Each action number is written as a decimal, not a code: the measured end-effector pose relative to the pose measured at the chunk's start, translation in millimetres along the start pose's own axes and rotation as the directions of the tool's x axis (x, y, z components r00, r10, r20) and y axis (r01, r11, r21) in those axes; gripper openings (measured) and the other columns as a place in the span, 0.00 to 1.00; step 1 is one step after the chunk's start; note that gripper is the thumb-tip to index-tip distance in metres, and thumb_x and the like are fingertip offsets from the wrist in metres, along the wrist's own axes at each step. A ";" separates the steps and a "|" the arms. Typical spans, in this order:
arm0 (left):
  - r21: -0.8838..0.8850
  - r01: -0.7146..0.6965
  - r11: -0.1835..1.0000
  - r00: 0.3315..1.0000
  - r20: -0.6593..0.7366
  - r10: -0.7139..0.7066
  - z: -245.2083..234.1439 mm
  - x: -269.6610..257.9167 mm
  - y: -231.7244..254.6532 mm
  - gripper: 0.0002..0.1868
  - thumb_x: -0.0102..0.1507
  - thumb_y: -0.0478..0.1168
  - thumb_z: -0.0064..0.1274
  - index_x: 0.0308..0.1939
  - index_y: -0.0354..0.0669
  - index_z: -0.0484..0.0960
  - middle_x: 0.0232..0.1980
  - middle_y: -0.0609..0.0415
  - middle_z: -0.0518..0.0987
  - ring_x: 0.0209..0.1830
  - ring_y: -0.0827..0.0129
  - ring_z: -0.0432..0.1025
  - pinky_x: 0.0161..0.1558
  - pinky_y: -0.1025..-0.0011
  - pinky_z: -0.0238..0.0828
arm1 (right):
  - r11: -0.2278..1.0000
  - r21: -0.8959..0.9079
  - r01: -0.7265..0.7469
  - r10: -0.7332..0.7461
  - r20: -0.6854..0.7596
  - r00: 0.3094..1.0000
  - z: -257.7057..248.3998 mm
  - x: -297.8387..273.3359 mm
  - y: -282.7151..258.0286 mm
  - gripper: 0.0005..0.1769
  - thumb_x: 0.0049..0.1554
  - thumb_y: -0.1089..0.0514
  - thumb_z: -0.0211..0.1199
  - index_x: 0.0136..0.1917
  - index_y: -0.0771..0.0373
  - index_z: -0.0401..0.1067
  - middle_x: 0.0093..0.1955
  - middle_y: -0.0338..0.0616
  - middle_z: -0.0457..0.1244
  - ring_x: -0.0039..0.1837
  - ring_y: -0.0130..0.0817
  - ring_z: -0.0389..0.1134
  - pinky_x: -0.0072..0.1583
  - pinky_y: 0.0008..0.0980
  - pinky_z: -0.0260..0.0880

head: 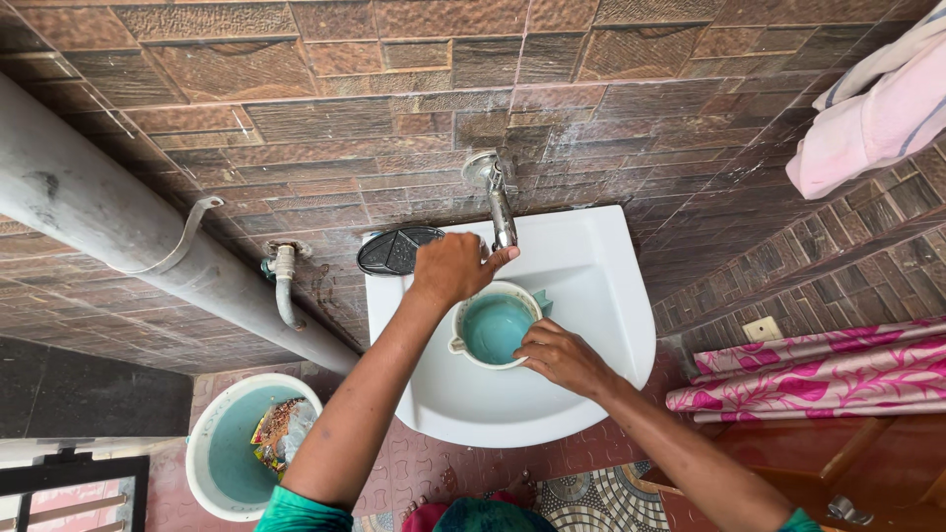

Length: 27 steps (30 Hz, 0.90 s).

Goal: The person scrubs the underside of a wall-mounted sink and the connected drain pipe with a brush, then rinses the brush and a mug under running water in the sink. The person also wipes the sink basin with their hand.

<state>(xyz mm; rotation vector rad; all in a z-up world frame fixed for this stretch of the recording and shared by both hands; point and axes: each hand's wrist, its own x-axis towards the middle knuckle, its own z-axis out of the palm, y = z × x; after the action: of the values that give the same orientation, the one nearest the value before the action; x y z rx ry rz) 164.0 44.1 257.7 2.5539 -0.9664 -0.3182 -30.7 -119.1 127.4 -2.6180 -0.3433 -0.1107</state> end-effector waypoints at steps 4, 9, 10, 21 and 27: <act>0.181 -0.095 0.979 0.929 -0.338 0.152 -46.6 0.7 16.4 0.31 0.62 0.67 0.56 0.31 0.40 0.86 0.29 0.41 0.82 0.30 0.48 0.80 0.33 0.54 0.77 | 1.000 0.002 0.017 -0.017 -0.115 0.993 12.8 1.5 -3.0 0.13 0.51 0.49 0.68 0.49 0.53 0.82 0.49 0.35 0.70 0.62 0.34 0.67 0.65 0.46 0.65; 0.172 -0.564 0.808 0.599 -0.588 0.543 -88.3 9.4 26.5 0.20 0.55 0.47 0.61 0.44 0.36 0.86 0.47 0.42 0.82 0.49 0.47 0.76 0.42 0.58 0.77 | 0.990 -0.137 0.026 -0.044 -0.132 0.990 -14.0 11.6 -23.5 0.19 0.49 0.45 0.71 0.49 0.57 0.82 0.49 0.42 0.71 0.65 0.44 0.64 0.71 0.75 0.44; 0.235 -0.609 0.757 0.548 -0.566 0.616 -90.7 17.4 26.8 0.20 0.54 0.47 0.61 0.45 0.39 0.87 0.51 0.44 0.82 0.53 0.49 0.74 0.46 0.57 0.75 | 0.997 -0.068 -0.029 0.019 -0.152 0.988 -17.1 17.2 -25.0 0.16 0.53 0.47 0.68 0.49 0.57 0.81 0.49 0.42 0.71 0.63 0.41 0.65 0.68 0.63 0.53; -0.066 -0.765 0.641 0.644 -0.047 0.764 -69.2 106.2 -1.4 0.20 0.54 0.49 0.66 0.49 0.50 0.89 0.63 0.52 0.79 0.72 0.48 0.62 0.64 0.55 0.60 | 0.091 0.957 -0.275 0.637 0.157 0.755 3.4 95.3 15.5 0.20 0.67 0.42 0.50 0.42 0.57 0.68 0.38 0.36 0.62 0.41 0.29 0.65 0.46 0.32 0.69; -0.016 -0.439 0.898 0.898 0.039 0.439 -80.5 98.8 17.9 0.23 0.49 0.55 0.66 0.48 0.59 0.89 0.49 0.56 0.85 0.58 0.58 0.75 0.59 0.59 0.71 | -0.307 0.926 -0.219 0.589 0.366 0.720 28.1 125.6 40.3 0.16 0.65 0.46 0.48 0.38 0.52 0.63 0.35 0.34 0.59 0.37 0.26 0.58 0.41 0.28 0.61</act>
<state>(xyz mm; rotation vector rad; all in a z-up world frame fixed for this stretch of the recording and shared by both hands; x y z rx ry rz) 253.8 -12.3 330.5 2.2416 -1.5138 -0.2411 101.4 -111.8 101.7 -0.8596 0.5584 0.0694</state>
